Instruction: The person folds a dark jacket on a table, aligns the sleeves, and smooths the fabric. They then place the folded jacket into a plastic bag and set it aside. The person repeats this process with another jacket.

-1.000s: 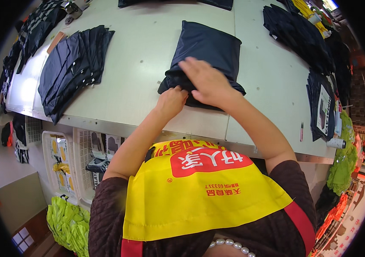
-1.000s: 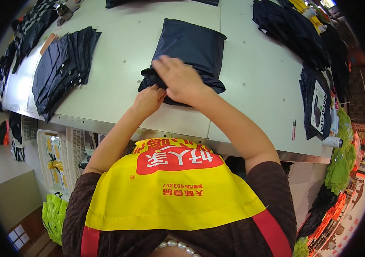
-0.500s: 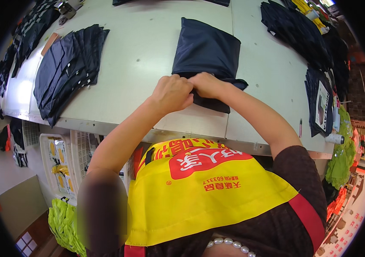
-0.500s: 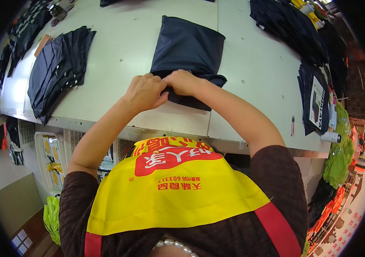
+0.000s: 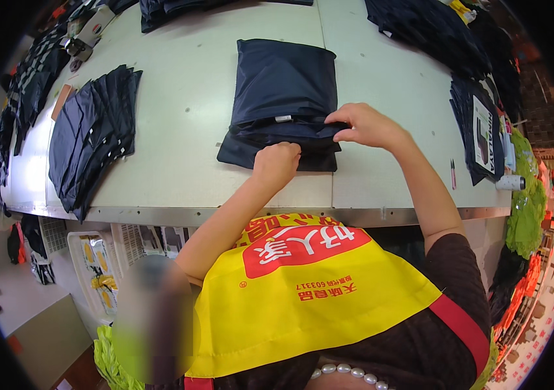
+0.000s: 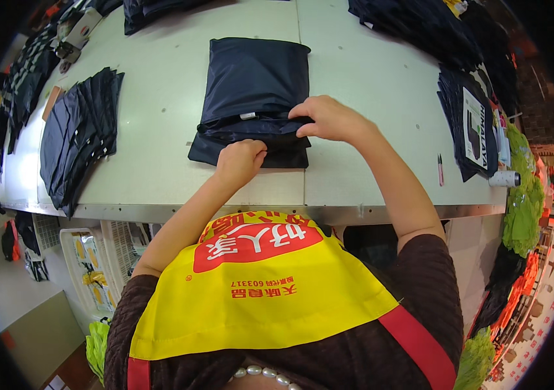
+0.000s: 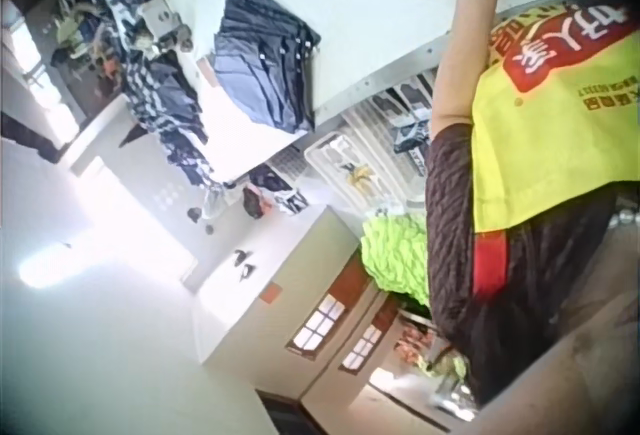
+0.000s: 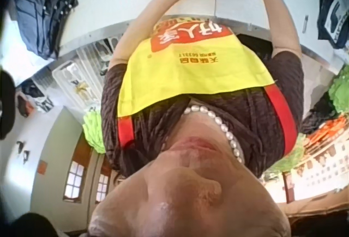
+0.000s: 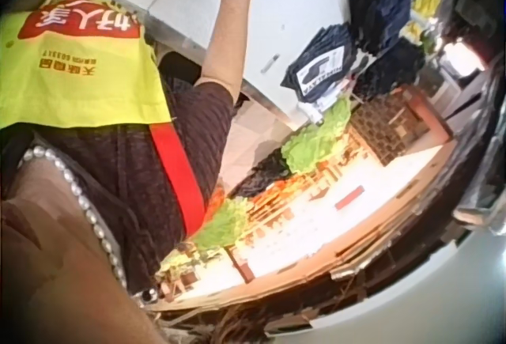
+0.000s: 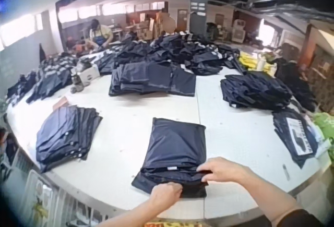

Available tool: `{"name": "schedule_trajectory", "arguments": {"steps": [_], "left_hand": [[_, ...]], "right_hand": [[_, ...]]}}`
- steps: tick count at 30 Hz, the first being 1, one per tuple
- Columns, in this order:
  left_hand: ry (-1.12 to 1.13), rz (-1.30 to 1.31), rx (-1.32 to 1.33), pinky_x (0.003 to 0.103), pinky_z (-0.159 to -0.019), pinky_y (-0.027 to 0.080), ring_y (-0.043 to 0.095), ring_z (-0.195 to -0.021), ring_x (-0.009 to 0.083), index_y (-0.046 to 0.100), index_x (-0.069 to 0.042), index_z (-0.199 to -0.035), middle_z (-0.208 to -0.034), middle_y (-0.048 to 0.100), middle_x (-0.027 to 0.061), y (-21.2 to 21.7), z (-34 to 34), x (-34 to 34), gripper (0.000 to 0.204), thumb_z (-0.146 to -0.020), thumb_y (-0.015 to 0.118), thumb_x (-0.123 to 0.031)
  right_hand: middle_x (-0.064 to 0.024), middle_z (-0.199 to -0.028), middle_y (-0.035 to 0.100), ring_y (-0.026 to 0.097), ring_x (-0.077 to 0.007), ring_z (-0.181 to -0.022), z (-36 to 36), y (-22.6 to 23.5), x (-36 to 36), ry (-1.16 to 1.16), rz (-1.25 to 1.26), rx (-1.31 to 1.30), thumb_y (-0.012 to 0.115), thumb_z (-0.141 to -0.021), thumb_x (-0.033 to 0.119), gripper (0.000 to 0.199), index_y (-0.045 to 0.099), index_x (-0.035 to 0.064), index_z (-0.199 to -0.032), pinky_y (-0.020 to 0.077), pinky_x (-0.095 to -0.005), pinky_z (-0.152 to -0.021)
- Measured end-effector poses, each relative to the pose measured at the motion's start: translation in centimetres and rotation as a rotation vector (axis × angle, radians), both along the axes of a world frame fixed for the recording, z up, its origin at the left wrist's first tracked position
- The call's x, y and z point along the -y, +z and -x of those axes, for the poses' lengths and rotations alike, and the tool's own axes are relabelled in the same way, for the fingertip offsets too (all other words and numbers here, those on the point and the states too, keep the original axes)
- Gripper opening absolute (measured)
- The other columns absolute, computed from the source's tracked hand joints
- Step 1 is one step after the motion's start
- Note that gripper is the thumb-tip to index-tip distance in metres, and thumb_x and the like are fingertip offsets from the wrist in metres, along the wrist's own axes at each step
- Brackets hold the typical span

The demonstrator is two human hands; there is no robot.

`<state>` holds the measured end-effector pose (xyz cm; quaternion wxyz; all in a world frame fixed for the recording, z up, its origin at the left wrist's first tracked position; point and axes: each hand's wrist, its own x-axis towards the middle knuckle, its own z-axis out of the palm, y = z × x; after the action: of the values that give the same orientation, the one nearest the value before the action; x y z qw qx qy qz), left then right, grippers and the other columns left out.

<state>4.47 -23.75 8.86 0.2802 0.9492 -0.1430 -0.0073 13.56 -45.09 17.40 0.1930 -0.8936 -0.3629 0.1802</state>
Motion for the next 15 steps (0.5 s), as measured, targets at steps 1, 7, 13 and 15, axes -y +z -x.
{"name": "schedule_trajectory", "arguments": {"steps": [1,7,13,15], "left_hand": [[0.000,-0.043,-0.011,0.040,-0.064,0.052,0.064,-0.074,0.0306,0.066,-0.008,-0.085,-0.081,0.066,0.0114,-0.2,-0.1,0.3,0.014,-0.080,0.061,-0.021],[-0.010,-0.239,-0.148,0.038,-0.065,0.052,0.065,-0.074,0.0300,0.069,-0.008,-0.086,-0.083,0.067,0.0127,-0.4,0.4,1.9,0.016,-0.080,0.063,-0.022],[0.023,0.452,-0.091,0.030,-0.064,0.048,0.063,-0.069,0.0225,0.068,-0.001,-0.087,-0.081,0.067,0.0116,-1.5,0.2,-0.1,0.017,-0.079,0.068,-0.016],[0.039,0.587,-0.221,0.028,-0.064,0.047,0.061,-0.069,0.0186,0.067,0.000,-0.088,-0.079,0.066,0.0104,-0.5,0.5,-0.8,0.017,-0.079,0.069,-0.014]], "right_hand": [[-0.0132,-0.093,0.067,0.063,-0.0272,-0.081,-0.1,-1.1,0.2,-0.024,-0.039,-0.029,0.069,-0.073,0.010,0.034,0.064,0.0035,-0.105,0.0495,-0.0338,-0.074],[-0.0153,-0.081,0.066,0.064,-0.0278,-0.075,0.5,-2.8,-2.4,-0.143,-0.054,-0.108,0.067,-0.071,0.008,0.026,0.065,0.0015,-0.096,0.0502,-0.0347,-0.069],[-0.0144,-0.101,0.061,0.059,-0.0310,-0.091,1.2,-5.1,-0.4,0.098,-0.180,0.117,0.072,-0.066,0.009,0.045,0.057,0.0029,-0.108,0.0500,-0.0357,-0.074],[-0.0138,-0.101,0.058,0.055,-0.0304,-0.096,2.1,-5.5,-0.4,0.183,-0.194,0.273,0.075,-0.063,0.010,0.050,0.054,0.0033,-0.108,0.0500,-0.0354,-0.075]]}}
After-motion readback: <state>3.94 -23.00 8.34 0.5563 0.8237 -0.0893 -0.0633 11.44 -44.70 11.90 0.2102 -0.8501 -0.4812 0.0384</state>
